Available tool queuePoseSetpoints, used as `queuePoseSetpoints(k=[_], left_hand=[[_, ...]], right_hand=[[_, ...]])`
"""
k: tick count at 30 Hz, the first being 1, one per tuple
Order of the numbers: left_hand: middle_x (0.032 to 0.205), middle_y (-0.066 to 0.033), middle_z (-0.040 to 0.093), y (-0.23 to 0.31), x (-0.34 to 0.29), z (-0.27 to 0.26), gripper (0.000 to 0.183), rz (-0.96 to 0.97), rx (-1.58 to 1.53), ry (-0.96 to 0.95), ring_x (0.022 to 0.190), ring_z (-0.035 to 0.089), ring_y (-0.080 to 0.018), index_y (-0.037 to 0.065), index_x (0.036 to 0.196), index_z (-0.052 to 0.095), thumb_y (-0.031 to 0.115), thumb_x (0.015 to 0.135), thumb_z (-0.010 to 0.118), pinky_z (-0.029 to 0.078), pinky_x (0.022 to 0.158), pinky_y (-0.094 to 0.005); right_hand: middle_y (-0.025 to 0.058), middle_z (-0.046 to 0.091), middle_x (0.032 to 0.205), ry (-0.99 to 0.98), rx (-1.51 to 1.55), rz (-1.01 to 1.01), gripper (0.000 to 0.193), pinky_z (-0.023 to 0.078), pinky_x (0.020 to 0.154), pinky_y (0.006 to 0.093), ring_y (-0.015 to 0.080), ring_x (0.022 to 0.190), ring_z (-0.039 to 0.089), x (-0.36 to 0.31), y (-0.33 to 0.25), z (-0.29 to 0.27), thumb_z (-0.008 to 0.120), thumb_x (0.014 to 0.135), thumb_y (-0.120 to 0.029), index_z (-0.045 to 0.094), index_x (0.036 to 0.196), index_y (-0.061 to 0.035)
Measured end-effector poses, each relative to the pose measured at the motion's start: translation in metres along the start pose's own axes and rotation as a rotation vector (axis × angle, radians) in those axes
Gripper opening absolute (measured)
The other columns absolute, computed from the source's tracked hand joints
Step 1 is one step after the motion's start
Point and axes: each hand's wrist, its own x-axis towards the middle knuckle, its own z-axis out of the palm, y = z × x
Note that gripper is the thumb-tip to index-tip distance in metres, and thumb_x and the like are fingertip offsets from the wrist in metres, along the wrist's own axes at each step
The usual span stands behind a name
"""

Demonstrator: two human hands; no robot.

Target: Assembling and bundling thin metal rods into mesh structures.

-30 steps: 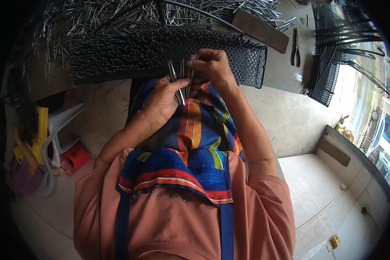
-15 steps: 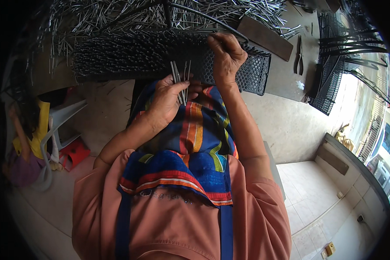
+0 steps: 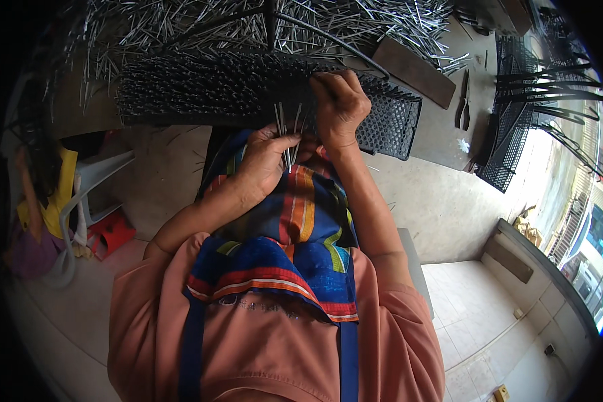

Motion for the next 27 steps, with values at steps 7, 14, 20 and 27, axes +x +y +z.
queuePoseSetpoints(k=[7,14,20,27], left_hand=[[0.089,-0.0119,0.069,-0.005,0.003,0.001,0.012,0.018,-0.047,-0.019,0.077,0.069,-0.0204,0.001,0.094,0.064,-0.004,0.085,0.056,0.057,0.07,-0.0307],[0.093,-0.0141,0.069,-0.004,0.008,-0.001,0.017,0.059,-0.044,-0.021,0.083,0.068,-0.0247,0.0,0.101,0.065,-0.004,0.089,0.053,0.057,0.08,-0.0357],[0.09,-0.0111,0.069,0.0,0.006,0.005,0.015,0.013,-0.092,-0.089,0.077,0.069,-0.0203,0.001,0.099,0.066,-0.002,0.086,0.059,0.058,0.071,-0.032],[0.087,-0.0107,0.07,0.003,0.004,0.001,0.014,-0.033,0.13,0.002,0.073,0.069,-0.0183,0.004,0.101,0.065,0.009,0.091,0.056,0.055,0.063,-0.0291]], right_hand=[[0.0086,0.062,0.072,-0.041,-0.109,-0.122,0.013,0.046,0.057,0.0261,0.0164,0.06,0.06,0.008,-0.001,-0.003,0.072,0.077,-0.002,0.071,0.09,-0.0024],[0.012,0.058,0.068,-0.175,-0.307,-0.198,0.013,0.044,0.056,0.0307,0.0219,0.057,0.058,0.02,-0.009,-0.01,0.07,0.081,-0.01,0.072,0.092,-0.0049],[0.0011,0.061,0.066,-0.594,0.276,0.575,0.007,0.042,0.054,0.0277,0.0095,0.06,0.055,-0.002,-0.008,-0.034,0.07,0.079,-0.007,0.07,0.081,-0.0004],[-0.0036,0.058,0.067,-0.065,0.474,0.496,0.004,0.03,0.051,0.0178,0.0015,0.056,0.045,0.005,-0.008,-0.041,0.071,0.081,-0.005,0.068,0.08,-0.003]])
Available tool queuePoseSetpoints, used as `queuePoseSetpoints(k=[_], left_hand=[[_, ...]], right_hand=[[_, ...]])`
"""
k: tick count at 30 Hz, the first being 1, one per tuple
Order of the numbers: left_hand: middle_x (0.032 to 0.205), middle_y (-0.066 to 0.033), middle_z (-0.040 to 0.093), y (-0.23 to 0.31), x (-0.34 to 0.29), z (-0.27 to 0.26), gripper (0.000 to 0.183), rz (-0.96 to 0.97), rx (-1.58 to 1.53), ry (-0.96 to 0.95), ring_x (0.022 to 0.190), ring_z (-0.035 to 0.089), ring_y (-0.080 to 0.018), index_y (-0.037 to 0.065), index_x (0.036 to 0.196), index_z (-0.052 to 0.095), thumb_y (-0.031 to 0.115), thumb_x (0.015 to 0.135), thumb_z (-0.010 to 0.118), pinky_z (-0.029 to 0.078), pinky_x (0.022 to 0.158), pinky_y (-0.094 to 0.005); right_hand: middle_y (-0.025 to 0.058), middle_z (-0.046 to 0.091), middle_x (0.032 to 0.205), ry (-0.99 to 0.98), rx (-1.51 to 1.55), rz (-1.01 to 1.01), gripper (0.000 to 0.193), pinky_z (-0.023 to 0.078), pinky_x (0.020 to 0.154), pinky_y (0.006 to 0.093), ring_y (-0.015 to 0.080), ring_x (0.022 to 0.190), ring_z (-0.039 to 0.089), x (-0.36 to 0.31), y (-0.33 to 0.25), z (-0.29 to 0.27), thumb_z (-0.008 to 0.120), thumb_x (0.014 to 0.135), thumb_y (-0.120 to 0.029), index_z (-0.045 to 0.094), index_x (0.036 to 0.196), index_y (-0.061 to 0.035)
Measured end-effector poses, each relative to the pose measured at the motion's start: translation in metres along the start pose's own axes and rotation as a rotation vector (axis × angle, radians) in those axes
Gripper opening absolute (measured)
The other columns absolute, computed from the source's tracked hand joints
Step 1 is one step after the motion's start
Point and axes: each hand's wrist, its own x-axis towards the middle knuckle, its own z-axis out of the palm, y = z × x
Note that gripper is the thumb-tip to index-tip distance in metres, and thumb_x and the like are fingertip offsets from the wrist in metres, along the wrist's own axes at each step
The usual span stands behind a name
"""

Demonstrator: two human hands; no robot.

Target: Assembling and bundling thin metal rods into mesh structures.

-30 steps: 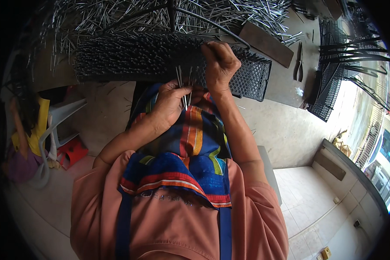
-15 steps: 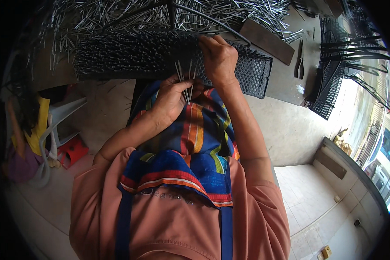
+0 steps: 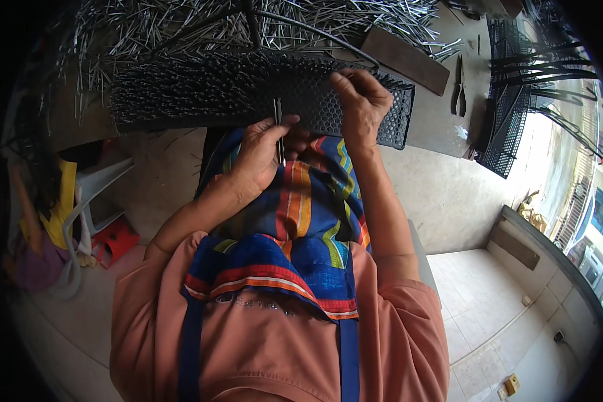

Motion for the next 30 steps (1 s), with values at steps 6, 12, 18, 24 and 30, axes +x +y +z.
queuePoseSetpoints(k=[6,12,18,24,30], left_hand=[[0.088,-0.0111,0.069,0.001,-0.004,0.009,0.021,0.012,0.128,0.048,0.072,0.068,-0.0177,0.003,0.11,0.061,0.007,0.092,0.05,0.053,0.062,-0.0286],[0.088,-0.0106,0.07,0.001,-0.007,0.012,0.024,0.013,0.086,-0.015,0.073,0.068,-0.0173,0.003,0.113,0.061,0.008,0.093,0.047,0.053,0.063,-0.029],[0.087,-0.0101,0.07,-0.001,0.001,0.003,0.023,-0.015,0.082,-0.039,0.069,0.065,-0.0146,0.003,0.11,0.063,0.009,0.094,0.047,0.05,0.06,-0.0275],[0.083,-0.0099,0.07,0.003,-0.002,0.007,0.02,-0.021,0.015,-0.142,0.066,0.067,-0.0162,0.002,0.103,0.064,0.014,0.096,0.049,0.053,0.056,-0.0256],[0.088,-0.0148,0.07,-0.003,0.0,0.008,0.027,-0.018,0.101,-0.166,0.075,0.071,-0.0236,-0.003,0.102,0.063,0.018,0.099,0.046,0.059,0.068,-0.0332]], right_hand=[[0.0014,0.065,0.078,0.046,-0.212,-0.469,0.01,0.047,0.065,0.0208,0.0078,0.071,0.059,0.016,0.022,0.004,0.072,0.075,0.005,0.069,0.083,0.0021],[0.0058,0.065,0.075,0.03,-0.57,-0.469,0.009,0.046,0.06,0.0221,0.0099,0.066,0.061,0.012,0.02,0.011,0.073,0.075,0.002,0.07,0.083,-0.0003],[0.0097,0.064,0.072,0.02,-0.748,-0.578,0.008,0.045,0.057,0.0246,0.0142,0.06,0.06,0.012,0.018,0.011,0.072,0.078,-0.003,0.07,0.085,-0.0002],[0.0014,0.06,0.063,-0.377,-0.227,0.304,0.006,0.041,0.053,0.025,0.0086,0.057,0.055,-0.009,0.005,-0.001,0.071,0.078,-0.007,0.07,0.077,-0.001],[-0.0022,0.055,0.062,-0.292,-0.096,0.367,0.008,0.032,0.049,0.0206,0.0027,0.053,0.044,-0.02,0.011,-0.01,0.068,0.08,-0.008,0.066,0.074,-0.0032]])
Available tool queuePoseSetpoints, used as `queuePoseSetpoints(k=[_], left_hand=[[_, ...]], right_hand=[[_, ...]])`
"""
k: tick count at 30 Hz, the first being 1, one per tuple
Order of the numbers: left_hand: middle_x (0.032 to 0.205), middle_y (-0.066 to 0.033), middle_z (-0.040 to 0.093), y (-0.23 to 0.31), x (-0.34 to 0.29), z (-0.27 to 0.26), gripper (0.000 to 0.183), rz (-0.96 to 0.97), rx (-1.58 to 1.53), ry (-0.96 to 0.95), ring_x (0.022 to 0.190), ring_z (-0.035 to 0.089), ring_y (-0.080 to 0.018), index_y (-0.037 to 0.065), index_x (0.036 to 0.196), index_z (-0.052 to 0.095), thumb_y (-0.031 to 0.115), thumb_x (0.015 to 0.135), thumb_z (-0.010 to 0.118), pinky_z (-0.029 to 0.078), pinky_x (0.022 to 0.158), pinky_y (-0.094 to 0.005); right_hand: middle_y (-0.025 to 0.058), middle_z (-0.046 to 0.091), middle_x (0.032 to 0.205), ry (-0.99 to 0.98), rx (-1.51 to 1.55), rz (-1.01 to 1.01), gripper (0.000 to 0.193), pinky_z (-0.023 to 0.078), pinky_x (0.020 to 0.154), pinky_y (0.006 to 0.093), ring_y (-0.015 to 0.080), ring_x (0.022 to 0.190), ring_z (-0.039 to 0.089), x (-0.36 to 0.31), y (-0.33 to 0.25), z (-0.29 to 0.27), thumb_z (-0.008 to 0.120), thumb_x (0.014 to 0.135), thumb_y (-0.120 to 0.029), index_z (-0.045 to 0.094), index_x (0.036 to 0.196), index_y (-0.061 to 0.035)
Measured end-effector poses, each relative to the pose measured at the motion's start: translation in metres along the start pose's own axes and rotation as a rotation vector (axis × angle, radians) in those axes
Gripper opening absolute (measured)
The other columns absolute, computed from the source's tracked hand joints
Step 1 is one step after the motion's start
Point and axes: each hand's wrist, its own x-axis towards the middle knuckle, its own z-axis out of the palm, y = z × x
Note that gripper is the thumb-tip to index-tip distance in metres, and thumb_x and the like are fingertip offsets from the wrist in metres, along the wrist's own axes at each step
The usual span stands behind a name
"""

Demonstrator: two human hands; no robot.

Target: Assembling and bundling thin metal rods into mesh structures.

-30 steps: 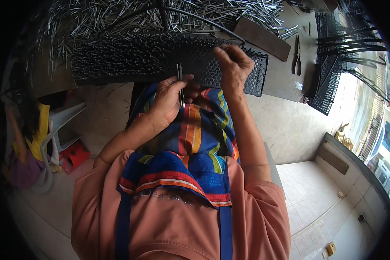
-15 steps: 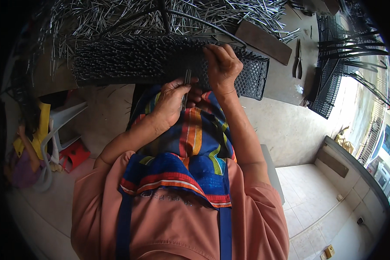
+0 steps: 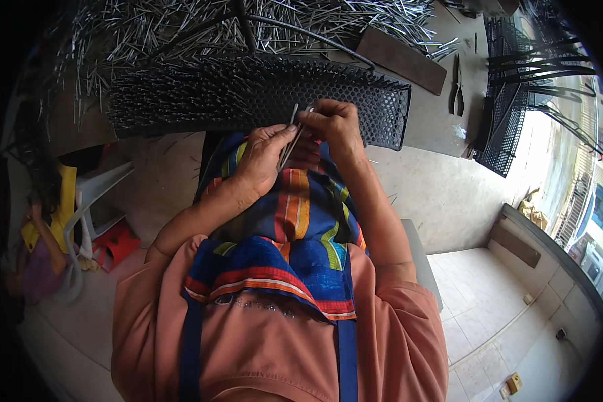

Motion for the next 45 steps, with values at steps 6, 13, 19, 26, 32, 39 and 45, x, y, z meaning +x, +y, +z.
queuePoseSetpoints(k=[6,13,19,26,32,39,45], left_hand=[[0.09,-0.0182,0.07,-0.002,0.002,-0.005,0.027,-0.021,0.029,0.14,0.076,0.071,-0.0276,-0.003,0.101,0.061,0.019,0.098,0.046,0.06,0.069,-0.037],[0.089,-0.0162,0.069,-0.002,0.005,-0.003,0.026,-0.073,-0.063,0.154,0.075,0.07,-0.0248,-0.001,0.102,0.059,0.021,0.097,0.047,0.058,0.062,-0.0336],[0.089,-0.0162,0.069,-0.003,0.006,-0.001,0.026,-0.057,-0.082,0.132,0.074,0.07,-0.0235,-0.001,0.103,0.059,0.021,0.098,0.046,0.058,0.063,-0.0324],[0.093,-0.0164,0.07,-0.004,0.006,-0.004,0.025,-0.065,-0.057,0.121,0.08,0.071,-0.0233,-0.001,0.104,0.062,0.019,0.097,0.048,0.058,0.07,-0.0322],[0.09,-0.0144,0.07,0.001,0.008,0.006,0.025,-0.04,-0.012,0.106,0.077,0.07,-0.0218,0.0,0.105,0.062,0.02,0.097,0.048,0.058,0.067,-0.0308],[0.086,-0.0106,0.07,0.003,0.016,0.022,0.022,-0.036,0.083,-0.009,0.073,0.07,-0.019,0.003,0.101,0.065,0.022,0.096,0.054,0.059,0.061,-0.0315],[0.083,-0.0092,0.069,0.005,0.026,0.029,0.018,-0.057,0.099,0.034,0.069,0.069,-0.0177,0.004,0.101,0.066,0.02,0.094,0.06,0.06,0.058,-0.0333]], right_hand=[[0.0,0.059,0.068,0.471,0.092,-0.511,0.002,0.032,0.049,0.0183,0.0027,0.056,0.046,0.01,-0.008,-0.012,0.067,0.082,0.0,0.067,0.081,-0.0004],[0.0002,0.063,0.079,0.458,-0.289,-0.867,0.007,0.038,0.052,0.0175,0.0037,0.059,0.051,0.03,0.007,-0.022,0.068,0.081,0.005,0.069,0.086,0.0009],[0.0012,0.064,0.077,0.488,-0.249,-0.728,0.007,0.041,0.053,0.0189,0.0049,0.06,0.053,0.03,0.001,-0.02,0.07,0.079,0.004,0.069,0.085,0.0013],[0.0076,0.067,0.078,0.477,-0.479,-0.749,0.014,0.047,0.058,0.0245,0.0122,0.063,0.061,0.024,-0.011,-0.004,0.073,0.074,0.003,0.069,0.087,0.0004],[0.0087,0.066,0.078,0.46,-0.765,-0.734,0.013,0.048,0.06,0.0259,0.0154,0.064,0.062,0.031,-0.006,-0.01,0.074,0.075,0.0,0.07,0.087,-0.0011],[0.0042,0.066,0.073,0.304,-0.454,-0.548,0.01,0.046,0.06,0.0233,0.0084,0.063,0.058,0.008,-0.013,-0.013,0.072,0.076,-0.001,0.069,0.086,-0.0017],[-0.0021,0.064,0.071,0.329,0.007,-0.346,0.01,0.042,0.058,0.0187,0.0037,0.066,0.055,0.006,-0.014,-0.021,0.072,0.078,-0.002,0.069,0.087,-0.0011]])
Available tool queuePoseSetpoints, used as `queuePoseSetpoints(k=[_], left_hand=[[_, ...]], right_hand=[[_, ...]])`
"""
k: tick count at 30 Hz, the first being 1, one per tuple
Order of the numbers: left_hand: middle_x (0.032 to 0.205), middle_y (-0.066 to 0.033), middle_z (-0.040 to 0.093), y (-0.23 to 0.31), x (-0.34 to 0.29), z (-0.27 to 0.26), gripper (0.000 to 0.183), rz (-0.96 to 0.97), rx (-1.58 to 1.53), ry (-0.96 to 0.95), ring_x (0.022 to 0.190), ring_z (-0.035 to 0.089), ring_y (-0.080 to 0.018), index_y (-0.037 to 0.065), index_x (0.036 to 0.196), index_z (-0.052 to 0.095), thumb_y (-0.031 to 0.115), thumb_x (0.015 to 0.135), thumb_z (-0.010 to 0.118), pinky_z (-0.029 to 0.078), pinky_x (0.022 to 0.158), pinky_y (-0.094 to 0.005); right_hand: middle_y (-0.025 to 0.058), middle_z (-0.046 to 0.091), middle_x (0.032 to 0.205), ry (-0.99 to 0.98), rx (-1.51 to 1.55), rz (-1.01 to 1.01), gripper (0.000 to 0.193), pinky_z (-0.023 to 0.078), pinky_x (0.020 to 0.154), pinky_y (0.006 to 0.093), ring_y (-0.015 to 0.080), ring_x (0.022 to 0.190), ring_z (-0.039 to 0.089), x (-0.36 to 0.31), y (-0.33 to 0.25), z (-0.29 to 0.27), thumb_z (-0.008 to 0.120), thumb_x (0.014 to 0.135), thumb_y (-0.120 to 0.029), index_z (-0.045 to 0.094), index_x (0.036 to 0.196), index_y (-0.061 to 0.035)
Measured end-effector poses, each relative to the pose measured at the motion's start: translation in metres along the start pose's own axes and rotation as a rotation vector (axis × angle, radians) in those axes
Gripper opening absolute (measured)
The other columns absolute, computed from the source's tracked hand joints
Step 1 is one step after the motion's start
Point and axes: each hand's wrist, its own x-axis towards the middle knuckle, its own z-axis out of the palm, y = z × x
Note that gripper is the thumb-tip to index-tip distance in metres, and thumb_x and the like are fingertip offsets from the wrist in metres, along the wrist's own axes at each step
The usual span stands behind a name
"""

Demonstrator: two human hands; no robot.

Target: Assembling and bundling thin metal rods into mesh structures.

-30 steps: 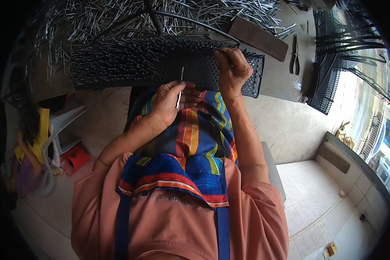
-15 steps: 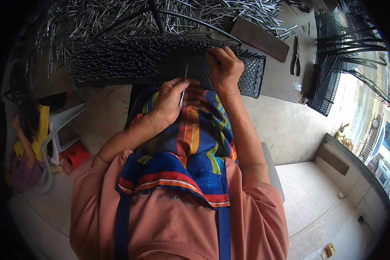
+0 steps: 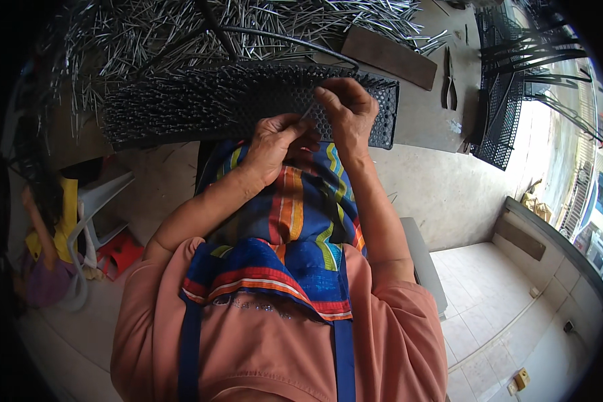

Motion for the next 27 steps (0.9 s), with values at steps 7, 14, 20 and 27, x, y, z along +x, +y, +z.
queuePoseSetpoints(k=[7,14,20,27], left_hand=[[0.082,-0.0101,0.069,-0.013,-0.003,-0.009,0.018,0.004,-0.037,0.005,0.069,0.068,-0.0192,0.002,0.098,0.067,0.018,0.093,0.06,0.061,0.061,-0.0368],[0.077,-0.0065,0.069,-0.022,-0.001,-0.02,0.015,0.056,-0.09,0.003,0.061,0.067,-0.0145,0.006,0.093,0.067,0.019,0.093,0.06,0.057,0.051,-0.0283],[0.084,-0.0125,0.069,-0.017,-0.003,-0.024,0.02,0.036,-0.052,-0.005,0.071,0.069,-0.0233,0.001,0.101,0.065,0.017,0.095,0.055,0.06,0.065,-0.0395],[0.079,-0.0075,0.069,-0.02,-0.004,-0.02,0.018,0.025,-0.2,0.003,0.064,0.068,-0.0158,0.006,0.096,0.067,0.02,0.094,0.057,0.055,0.053,-0.0272]], right_hand=[[0.0024,0.063,0.083,-0.051,-0.517,-0.435,0.038,0.046,0.056,0.0229,0.0087,0.065,0.058,0.017,-0.002,0.014,0.077,0.073,-0.005,0.067,0.11,-0.005],[0.0085,0.064,0.078,0.018,-0.833,-0.661,0.017,0.049,0.056,0.0315,0.0242,0.064,0.064,0.032,0.0,0.024,0.075,0.074,-0.008,0.071,0.09,-0.0074],[0.008,0.062,0.073,0.073,-0.767,-0.654,0.01,0.047,0.054,0.0337,0.0274,0.061,0.063,0.023,0.01,0.021,0.072,0.079,-0.013,0.072,0.088,-0.0092],[0.0064,0.062,0.075,-0.143,-1.024,-0.735,0.021,0.047,0.052,0.0359,0.027,0.061,0.063,0.024,0.002,0.017,0.068,0.083,-0.015,0.07,0.104,-0.0138]])
